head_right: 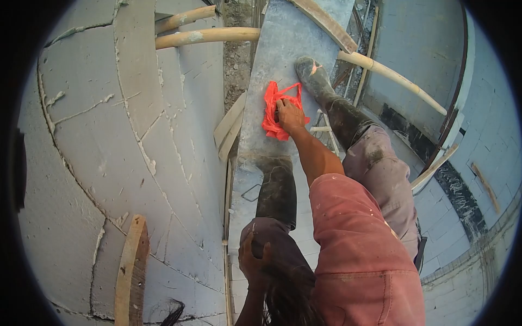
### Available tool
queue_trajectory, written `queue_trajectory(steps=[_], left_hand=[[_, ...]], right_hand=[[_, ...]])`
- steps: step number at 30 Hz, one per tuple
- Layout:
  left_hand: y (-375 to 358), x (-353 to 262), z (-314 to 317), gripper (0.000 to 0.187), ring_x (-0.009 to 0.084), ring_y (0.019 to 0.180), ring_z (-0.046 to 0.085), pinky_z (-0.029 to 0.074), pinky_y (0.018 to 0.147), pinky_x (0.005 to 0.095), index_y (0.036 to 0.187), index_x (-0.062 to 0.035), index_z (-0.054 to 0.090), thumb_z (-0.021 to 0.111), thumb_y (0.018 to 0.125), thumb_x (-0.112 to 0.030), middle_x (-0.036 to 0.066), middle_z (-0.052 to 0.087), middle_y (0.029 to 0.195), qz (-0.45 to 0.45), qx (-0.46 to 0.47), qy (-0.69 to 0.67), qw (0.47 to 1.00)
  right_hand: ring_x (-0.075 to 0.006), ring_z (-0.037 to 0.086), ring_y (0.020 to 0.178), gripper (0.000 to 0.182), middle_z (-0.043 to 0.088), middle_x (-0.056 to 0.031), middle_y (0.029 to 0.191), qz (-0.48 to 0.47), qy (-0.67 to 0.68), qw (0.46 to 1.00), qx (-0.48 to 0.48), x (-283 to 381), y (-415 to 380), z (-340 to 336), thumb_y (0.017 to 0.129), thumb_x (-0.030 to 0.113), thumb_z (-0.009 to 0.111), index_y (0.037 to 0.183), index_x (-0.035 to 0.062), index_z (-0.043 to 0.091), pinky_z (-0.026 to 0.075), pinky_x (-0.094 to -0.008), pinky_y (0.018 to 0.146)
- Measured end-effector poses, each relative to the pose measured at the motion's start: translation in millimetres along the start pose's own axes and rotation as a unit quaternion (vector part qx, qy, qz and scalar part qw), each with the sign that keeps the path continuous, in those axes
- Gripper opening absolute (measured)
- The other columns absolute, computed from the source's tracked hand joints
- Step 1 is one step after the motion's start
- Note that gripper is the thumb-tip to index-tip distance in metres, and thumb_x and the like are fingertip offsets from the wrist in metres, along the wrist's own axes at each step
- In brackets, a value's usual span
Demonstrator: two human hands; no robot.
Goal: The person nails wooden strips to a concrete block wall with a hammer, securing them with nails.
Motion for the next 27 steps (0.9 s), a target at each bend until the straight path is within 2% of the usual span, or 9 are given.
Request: queue_trajectory(steps=[5, 9, 11, 12, 14, 21, 23, 24, 27], left_hand=[[-2.3, 5.1, 3.0, 0.057, 0.0369, 0.120, 0.062, 0.050, 0.101, 0.0471, 0.134, -0.0083, 0.061, 0.079, 0.083, -0.030, 0.017, 0.066, 0.129, -0.005, -0.012, 0.008, 1.000], [-4.2, 0.9, 4.4, 0.057, 0.0377, 0.119, 0.062, 0.050, 0.101, 0.0474, 0.133, -0.0078, 0.061, 0.078, 0.083, -0.029, 0.018, 0.065, 0.129, 0.011, -0.018, -0.009, 1.000], [-5.7, -0.5, 4.9, 0.058, 0.0348, 0.120, 0.060, 0.048, 0.101, 0.0466, 0.134, -0.0066, 0.060, 0.077, 0.084, -0.029, 0.015, 0.064, 0.129, -0.001, -0.009, -0.003, 1.000], [-6.4, -0.7, 5.3, 0.058, 0.0348, 0.120, 0.060, 0.048, 0.101, 0.0466, 0.134, -0.0066, 0.060, 0.077, 0.084, -0.029, 0.015, 0.064, 0.129, 0.000, -0.010, -0.007, 1.000], [-7.5, -0.4, 6.1, 0.059, 0.0349, 0.121, 0.060, 0.048, 0.101, 0.0466, 0.135, -0.0070, 0.060, 0.078, 0.084, -0.029, 0.015, 0.064, 0.130, 0.003, -0.009, 0.000, 1.000], [-11.1, -2.5, 10.8, 0.060, 0.0343, 0.122, 0.059, 0.047, 0.103, 0.0473, 0.136, -0.0063, 0.059, 0.077, 0.084, -0.030, 0.015, 0.064, 0.131, 0.009, -0.019, -0.014, 1.000], [-11.4, -6.1, 9.3, 0.060, 0.0337, 0.123, 0.059, 0.046, 0.104, 0.0474, 0.136, -0.0061, 0.059, 0.077, 0.084, -0.031, 0.015, 0.064, 0.132, -0.007, -0.005, -0.014, 1.000], [-12.2, -5.6, 9.3, 0.060, 0.0337, 0.123, 0.059, 0.046, 0.104, 0.0474, 0.136, -0.0061, 0.059, 0.077, 0.084, -0.031, 0.015, 0.064, 0.132, -0.007, -0.006, -0.013, 1.000], [-12.7, -6.9, 10.3, 0.060, 0.0335, 0.124, 0.058, 0.045, 0.104, 0.0473, 0.136, -0.0061, 0.059, 0.077, 0.084, -0.031, 0.015, 0.064, 0.132, -0.015, 0.002, 0.000, 1.000]], right_hand=[[-0.0359, 0.066, 0.102, 0.016, 0.069, -0.0103, 0.108, -0.092, 0.002, 0.996, 0.022, -14.1, 5.8, 2.4, 0.084, 0.021, 0.069, 0.098, 0.0119, 0.073, 0.054, -0.0457, 0.090], [-0.0285, 0.070, 0.091, 0.015, 0.073, -0.0103, 0.098, -0.045, 0.082, 0.992, 0.085, -32.2, 19.9, -5.5, 0.084, 0.017, 0.073, 0.097, 0.0083, 0.074, 0.056, -0.0420, 0.086], [-0.0237, 0.071, 0.084, 0.009, 0.076, -0.0071, 0.088, 0.051, 0.326, 0.928, 0.172, -46.2, 27.7, -3.4, 0.083, 0.011, 0.076, 0.092, 0.0074, 0.077, 0.054, -0.0356, 0.079], [-0.0237, 0.071, 0.084, 0.009, 0.076, -0.0071, 0.088, 0.049, 0.323, 0.930, 0.171, -56.1, 33.2, 0.4, 0.083, 0.011, 0.076, 0.092, 0.0074, 0.077, 0.054, -0.0356, 0.079], [-0.0163, 0.067, 0.072, 0.008, 0.075, -0.0049, 0.083, 0.112, 0.501, 0.818, 0.259, -70.7, 39.9, 7.8, 0.083, 0.001, 0.074, 0.090, 0.0029, 0.076, 0.052, -0.0313, 0.070], [-0.0108, 0.059, 0.072, 0.004, 0.064, 0.0003, 0.077, 0.056, 0.440, 0.862, 0.246, -68.9, 40.8, -10.7, 0.087, 0.004, 0.076, 0.086, 0.0038, 0.072, 0.048, -0.0298, 0.065], [-0.0110, 0.058, 0.075, 0.004, 0.066, -0.0009, 0.080, 0.216, 0.310, 0.871, 0.314, -52.2, 33.8, -37.2, 0.088, 0.007, 0.076, 0.087, 0.0036, 0.073, 0.049, -0.0301, 0.069], [-0.0110, 0.058, 0.075, 0.004, 0.066, -0.0009, 0.080, 0.215, 0.310, 0.871, 0.314, -54.7, 33.0, -32.7, 0.088, 0.007, 0.076, 0.087, 0.0036, 0.073, 0.049, -0.0301, 0.069], [-0.0134, 0.060, 0.073, 0.017, 0.069, -0.0049, 0.078, 0.093, 0.276, 0.922, 0.256, -59.0, 33.4, -17.4, 0.084, 0.016, 0.083, 0.089, 0.0037, 0.073, 0.050, -0.0312, 0.063]])
Point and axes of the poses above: each hand's wrist, its own y-axis towards the middle knuckle, its own z-axis out of the palm, x = y × z, the point moved 1 cm from there along y, towards the middle knuckle
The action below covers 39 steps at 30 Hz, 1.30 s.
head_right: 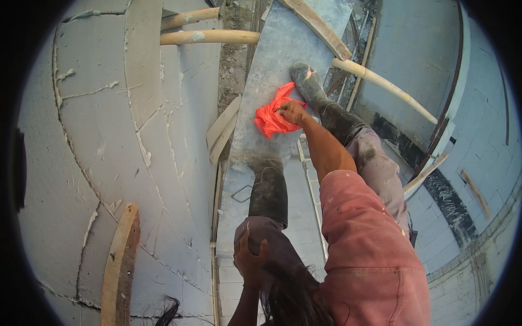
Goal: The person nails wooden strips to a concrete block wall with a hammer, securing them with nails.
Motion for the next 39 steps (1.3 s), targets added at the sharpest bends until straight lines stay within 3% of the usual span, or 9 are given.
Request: queue_trajectory(steps=[2, 9, 11, 17, 26, 30, 32, 35, 39], left_hand=[[0.4, -4.4, -2.7, 0.061, 0.0339, 0.124, 0.058, 0.045, 0.104, 0.0475, 0.136, -0.0054, 0.059, 0.077, 0.084, -0.030, 0.015, 0.064, 0.133, 0.000, 0.001, -0.002, 1.000], [0.3, 3.0, 2.3, 0.061, 0.0351, 0.124, 0.058, 0.045, 0.105, 0.0475, 0.136, -0.0041, 0.059, 0.076, 0.084, -0.030, 0.016, 0.065, 0.132, 0.039, -0.017, -0.003, 0.999], [-0.2, 0.1, 1.2, 0.059, 0.0357, 0.123, 0.059, 0.045, 0.104, 0.0475, 0.134, -0.0038, 0.060, 0.076, 0.083, -0.030, 0.016, 0.065, 0.130, 0.016, -0.006, -0.004, 1.000], [0.2, 5.7, 6.8, 0.058, 0.0397, 0.114, 0.065, 0.052, 0.097, 0.0477, 0.130, -0.0061, 0.065, 0.078, 0.082, -0.035, 0.021, 0.066, 0.127, 0.055, -0.045, 0.002, 0.998], [-0.7, 1.8, 9.3, 0.061, 0.0396, 0.113, 0.066, 0.052, 0.097, 0.0480, 0.131, -0.0072, 0.065, 0.078, 0.081, -0.038, 0.021, 0.067, 0.126, 0.028, -0.031, 0.012, 0.999], [-0.7, -2.4, 9.8, 0.061, 0.0392, 0.114, 0.065, 0.052, 0.097, 0.0476, 0.131, -0.0072, 0.065, 0.078, 0.081, -0.039, 0.020, 0.067, 0.127, 0.036, -0.037, 0.015, 0.999], [-0.2, -5.0, 10.0, 0.060, 0.0386, 0.116, 0.064, 0.051, 0.098, 0.0475, 0.130, -0.0071, 0.065, 0.078, 0.081, -0.038, 0.020, 0.067, 0.126, 0.029, -0.029, 0.025, 0.999], [-0.6, -6.5, 11.4, 0.059, 0.0380, 0.118, 0.063, 0.051, 0.099, 0.0475, 0.129, -0.0071, 0.066, 0.078, 0.080, -0.038, 0.019, 0.068, 0.125, 0.019, -0.024, 0.017, 0.999], [-1.7, -8.8, 15.0, 0.058, 0.0380, 0.117, 0.063, 0.050, 0.100, 0.0477, 0.128, -0.0066, 0.066, 0.078, 0.081, -0.037, 0.018, 0.069, 0.123, 0.030, -0.030, 0.029, 0.999]], right_hand=[[-0.0122, 0.061, 0.074, 0.017, 0.069, -0.0041, 0.077, -0.082, 0.078, 0.994, -0.002, -8.4, 10.4, 7.2, 0.083, 0.017, 0.083, 0.088, 0.0034, 0.073, 0.049, -0.0314, 0.063], [-0.0123, 0.065, 0.072, 0.010, 0.072, -0.0036, 0.079, -0.102, 0.123, 0.987, -0.027, 8.2, 15.0, -3.4, 0.079, 0.009, 0.082, 0.085, 0.0049, 0.076, 0.052, -0.0296, 0.066], [-0.0149, 0.069, 0.081, 0.012, 0.076, -0.0079, 0.087, -0.016, 0.027, 0.996, -0.080, 38.3, -9.9, -14.0, 0.081, 0.010, 0.081, 0.090, 0.0025, 0.078, 0.052, -0.0297, 0.076], [-0.0196, 0.074, 0.078, 0.020, 0.078, -0.0117, 0.085, -0.031, 0.027, 0.989, -0.143, 40.6, -18.9, -20.1, 0.082, 0.023, 0.082, 0.094, 0.0074, 0.082, 0.055, -0.0341, 0.075], [-0.0143, 0.068, 0.068, 0.021, 0.075, -0.0068, 0.075, 0.009, -0.075, 0.991, -0.115, 53.8, -29.7, -37.6, 0.088, 0.022, 0.078, 0.090, 0.0017, 0.079, 0.054, -0.0308, 0.069], [-0.0154, 0.069, 0.067, 0.020, 0.073, -0.0103, 0.072, 0.041, 0.013, 0.994, -0.099, 31.2, -11.6, -36.0, 0.088, 0.020, 0.077, 0.091, -0.0008, 0.077, 0.054, -0.0329, 0.066], [-0.0289, 0.074, 0.078, 0.020, 0.073, -0.0175, 0.079, -0.001, -0.037, 0.993, -0.110, 21.0, -4.6, -36.0, 0.083, 0.022, 0.080, 0.088, 0.0034, 0.077, 0.055, -0.0393, 0.074], [-0.0351, 0.074, 0.080, 0.019, 0.073, -0.0194, 0.083, -0.049, -0.134, 0.980, -0.135, 21.7, -10.8, -41.2, 0.081, 0.021, 0.079, 0.089, 0.0039, 0.077, 0.056, -0.0416, 0.076], [-0.0253, 0.074, 0.072, 0.021, 0.074, -0.0155, 0.078, -0.068, -0.206, 0.967, -0.136, 19.5, -14.5, -51.5, 0.079, 0.014, 0.078, 0.098, 0.0036, 0.078, 0.056, -0.0356, 0.070]])
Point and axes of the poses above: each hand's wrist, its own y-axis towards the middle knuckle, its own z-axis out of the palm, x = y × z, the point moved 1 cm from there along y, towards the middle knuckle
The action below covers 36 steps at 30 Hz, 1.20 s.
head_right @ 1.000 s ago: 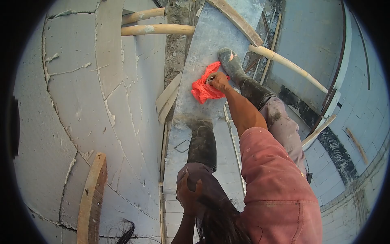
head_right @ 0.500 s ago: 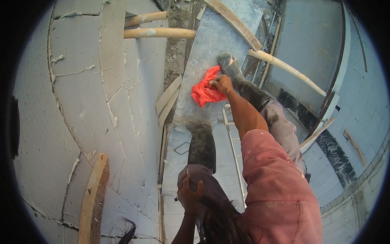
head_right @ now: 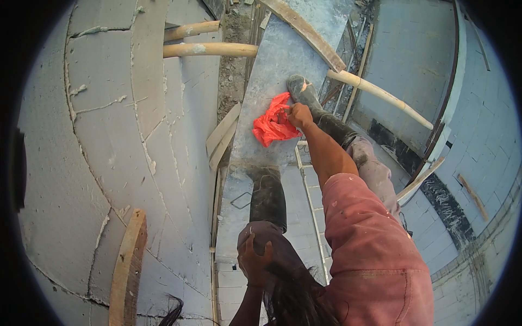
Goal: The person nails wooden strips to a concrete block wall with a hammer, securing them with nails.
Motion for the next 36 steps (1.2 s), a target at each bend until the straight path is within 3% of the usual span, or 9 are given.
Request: queue_trajectory(steps=[2, 9, 12, 14, 18, 21, 23, 29, 36], left_hand=[[-0.4, -2.6, 0.4, 0.058, 0.0377, 0.118, 0.062, 0.050, 0.100, 0.0472, 0.129, -0.0060, 0.065, 0.078, 0.081, -0.037, 0.018, 0.068, 0.124, 0.010, -0.003, -0.001, 1.000], [2.1, -11.7, -1.3, 0.059, 0.0377, 0.121, 0.060, 0.047, 0.103, 0.0472, 0.130, -0.0050, 0.065, 0.076, 0.082, -0.038, 0.019, 0.066, 0.128, 0.008, 0.006, -0.001, 1.000], [2.5, -15.0, -2.6, 0.058, 0.0363, 0.120, 0.060, 0.046, 0.104, 0.0479, 0.128, -0.0026, 0.065, 0.076, 0.082, -0.036, 0.018, 0.066, 0.127, -0.012, 0.028, 0.014, 0.999], [4.1, -15.9, -3.1, 0.058, 0.0361, 0.119, 0.061, 0.045, 0.104, 0.0479, 0.127, -0.0025, 0.065, 0.076, 0.082, -0.036, 0.017, 0.067, 0.126, -0.017, 0.032, 0.017, 0.999], [7.5, -19.6, -8.1, 0.057, 0.0358, 0.120, 0.060, 0.045, 0.104, 0.0478, 0.127, -0.0025, 0.065, 0.076, 0.082, -0.036, 0.017, 0.067, 0.126, -0.026, 0.037, 0.025, 0.999], [9.4, -24.1, -11.2, 0.057, 0.0358, 0.120, 0.060, 0.045, 0.104, 0.0478, 0.126, -0.0024, 0.066, 0.076, 0.081, -0.036, 0.017, 0.067, 0.127, -0.031, 0.044, 0.017, 0.998], [7.8, -20.8, -7.6, 0.056, 0.0359, 0.120, 0.060, 0.045, 0.105, 0.0480, 0.125, -0.0023, 0.066, 0.076, 0.082, -0.036, 0.017, 0.067, 0.127, -0.019, 0.027, 0.007, 0.999], [8.7, -21.3, -5.7, 0.056, 0.0373, 0.120, 0.060, 0.044, 0.105, 0.0482, 0.125, -0.0020, 0.066, 0.075, 0.082, -0.037, 0.018, 0.067, 0.127, -0.018, 0.037, 0.021, 0.999], [9.2, -29.0, -5.9, 0.057, 0.0379, 0.119, 0.060, 0.044, 0.105, 0.0484, 0.126, -0.0021, 0.065, 0.075, 0.083, -0.038, 0.019, 0.066, 0.128, -0.039, 0.048, 0.005, 0.998]], right_hand=[[-0.0263, 0.074, 0.073, 0.023, 0.074, -0.0160, 0.079, 0.056, 0.083, 0.995, -0.003, -8.2, 0.8, 3.3, 0.076, 0.016, 0.080, 0.097, 0.0069, 0.079, 0.055, -0.0375, 0.070], [-0.0284, 0.073, 0.075, 0.015, 0.073, -0.0173, 0.080, 0.069, 0.084, 0.993, 0.047, 6.1, 0.5, 22.8, 0.078, 0.018, 0.077, 0.085, 0.0046, 0.076, 0.054, -0.0395, 0.070], [-0.0343, 0.073, 0.082, 0.015, 0.074, -0.0188, 0.086, 0.062, 0.112, 0.991, -0.029, 21.9, -0.4, 36.0, 0.081, 0.017, 0.073, 0.090, 0.0044, 0.074, 0.054, -0.0425, 0.075], [-0.0402, 0.071, 0.092, 0.016, 0.074, -0.0205, 0.096, 0.174, 0.088, 0.968, -0.161, 29.8, 0.3, 41.0, 0.085, 0.016, 0.067, 0.097, 0.0070, 0.073, 0.053, -0.0461, 0.082], [-0.0430, 0.069, 0.097, 0.024, 0.073, -0.0226, 0.100, 0.213, 0.095, 0.953, -0.193, 42.3, 3.8, 43.0, 0.087, 0.018, 0.063, 0.108, 0.0091, 0.071, 0.053, -0.0485, 0.086], [-0.0428, 0.069, 0.099, 0.030, 0.072, -0.0245, 0.098, 0.160, 0.081, 0.973, -0.146, 47.9, 4.2, 34.9, 0.088, 0.023, 0.061, 0.113, 0.0086, 0.068, 0.053, -0.0487, 0.087], [-0.0408, 0.070, 0.096, 0.028, 0.073, -0.0240, 0.094, 0.077, 0.005, 0.994, -0.078, 48.1, 8.8, 32.6, 0.088, 0.025, 0.062, 0.108, 0.0070, 0.069, 0.054, -0.0503, 0.082], [-0.0383, 0.071, 0.084, 0.025, 0.074, -0.0177, 0.087, 0.035, -0.153, 0.984, -0.080, 50.6, 21.8, 44.8, 0.095, 0.023, 0.048, 0.091, 0.0112, 0.070, 0.048, -0.0517, 0.082], [-0.0398, 0.071, 0.083, 0.027, 0.073, -0.0198, 0.086, 0.028, -0.151, 0.987, -0.056, 60.3, 18.7, 41.7, 0.097, 0.023, 0.044, 0.103, 0.0130, 0.068, 0.043, -0.0539, 0.089]])
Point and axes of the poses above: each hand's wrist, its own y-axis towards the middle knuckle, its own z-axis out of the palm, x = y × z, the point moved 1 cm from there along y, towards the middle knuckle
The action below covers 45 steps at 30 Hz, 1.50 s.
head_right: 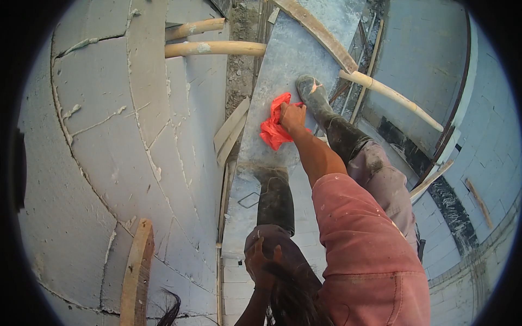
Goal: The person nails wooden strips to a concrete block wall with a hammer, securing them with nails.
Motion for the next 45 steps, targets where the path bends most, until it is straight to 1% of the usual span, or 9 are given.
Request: queue_trajectory(steps=[6, 17, 26, 28, 33, 37, 39, 42, 45], left_hand=[[-1.2, -7.3, -1.5, 0.059, 0.0369, 0.121, 0.060, 0.043, 0.106, 0.0481, 0.128, -0.0024, 0.064, 0.075, 0.083, -0.039, 0.018, 0.066, 0.128, 0.013, -0.011, 0.002, 1.000], [3.2, -20.2, -1.6, 0.061, 0.0378, 0.118, 0.062, 0.043, 0.107, 0.0473, 0.129, -0.0003, 0.064, 0.073, 0.083, -0.040, 0.020, 0.069, 0.122, 0.043, -0.035, 0.036, 0.998], [55.4, -28.1, 31.8, 0.051, 0.0353, 0.111, 0.064, 0.042, 0.102, 0.0503, 0.122, -0.0026, 0.069, 0.071, 0.086, -0.039, 0.017, 0.071, 0.121, -0.047, -0.107, 0.054, 0.992], [83.0, -49.2, 37.9, 0.047, 0.0339, 0.116, 0.062, 0.042, 0.104, 0.0503, 0.122, -0.0017, 0.069, 0.068, 0.090, -0.037, 0.017, 0.071, 0.122, -0.054, -0.090, -0.091, 0.990], [172.5, -147.7, 47.0, 0.055, 0.0300, 0.135, 0.053, 0.040, 0.113, 0.0425, 0.146, 0.0005, 0.045, 0.048, 0.108, -0.039, 0.021, 0.055, 0.145, 0.006, 0.036, -0.602, 0.798], [219.5, -201.1, 36.7, 0.059, 0.0324, 0.142, 0.045, 0.044, 0.112, 0.0411, 0.148, 0.0009, 0.030, 0.037, 0.110, -0.044, 0.025, 0.038, 0.159, 0.006, -0.047, -0.756, 0.653], [216.2, -228.6, 7.9, 0.047, 0.0325, 0.135, 0.053, 0.047, 0.110, 0.0418, 0.137, 0.0019, 0.039, 0.035, 0.112, -0.038, 0.026, 0.044, 0.154, -0.046, -0.055, -0.782, 0.619], [234.2, -198.1, 18.4, 0.028, 0.0226, 0.092, 0.063, 0.050, 0.105, 0.0446, 0.108, -0.0021, 0.052, 0.044, 0.111, -0.029, 0.009, 0.060, 0.092, 0.039, -0.095, -0.706, 0.700], [234.3, -157.3, 14.1, 0.028, 0.0169, 0.079, 0.060, 0.053, 0.089, 0.0406, 0.099, -0.0047, 0.052, 0.046, 0.111, -0.029, 0.003, 0.051, 0.078, 0.038, -0.117, -0.733, 0.669]], right_hand=[[-0.0398, 0.070, 0.082, 0.020, 0.071, -0.0165, 0.079, -0.064, 0.004, 0.998, -0.003, -3.3, -35.7, -16.3, 0.098, 0.020, 0.042, 0.102, 0.0135, 0.060, 0.027, -0.0657, 0.114], [-0.0281, 0.068, 0.097, 0.018, 0.076, -0.0049, 0.092, -0.117, 0.084, 0.988, -0.058, -15.9, -58.5, -55.2, 0.091, 0.017, 0.061, 0.106, 0.0191, 0.072, 0.028, -0.0613, 0.113], [-0.0225, 0.071, 0.068, 0.022, 0.073, -0.0107, 0.077, 0.031, 0.311, 0.948, -0.051, -41.9, -14.1, -69.3, 0.098, 0.022, 0.062, 0.097, 0.0032, 0.073, 0.057, -0.0415, 0.068], [-0.0175, 0.068, 0.061, 0.029, 0.070, -0.0104, 0.072, 0.127, 0.559, 0.817, 0.061, -44.8, -15.1, -78.5, 0.102, 0.025, 0.060, 0.090, 0.0007, 0.069, 0.056, -0.0345, 0.061], [-0.0120, 0.060, 0.052, 0.023, 0.068, -0.0068, 0.070, 0.097, 0.541, 0.719, 0.426, -1.9, -47.3, -157.4, 0.103, 0.026, 0.062, 0.092, 0.0058, 0.066, 0.048, -0.0237, 0.048], [-0.0102, 0.062, 0.057, 0.024, 0.068, -0.0052, 0.071, 0.000, 0.541, 0.667, 0.513, 19.3, -65.2, -195.0, 0.104, 0.027, 0.062, 0.093, 0.0065, 0.067, 0.050, -0.0246, 0.052], [-0.0102, 0.063, 0.059, 0.024, 0.068, -0.0049, 0.073, -0.025, 0.565, 0.647, 0.512, 25.9, -62.5, -204.3, 0.104, 0.028, 0.062, 0.094, 0.0065, 0.067, 0.051, -0.0252, 0.053], [-0.0126, 0.068, 0.067, 0.029, 0.072, -0.0087, 0.082, -0.135, 0.496, 0.642, 0.569, 27.4, -52.0, -221.8, 0.102, 0.031, 0.065, 0.108, 0.0032, 0.070, 0.055, -0.0272, 0.060], [-0.0193, 0.072, 0.073, 0.033, 0.074, -0.0141, 0.086, -0.173, 0.407, 0.768, 0.464, -2.2, 24.7, -225.4, 0.096, 0.033, 0.069, 0.106, 0.0023, 0.071, 0.058, -0.0338, 0.064]])
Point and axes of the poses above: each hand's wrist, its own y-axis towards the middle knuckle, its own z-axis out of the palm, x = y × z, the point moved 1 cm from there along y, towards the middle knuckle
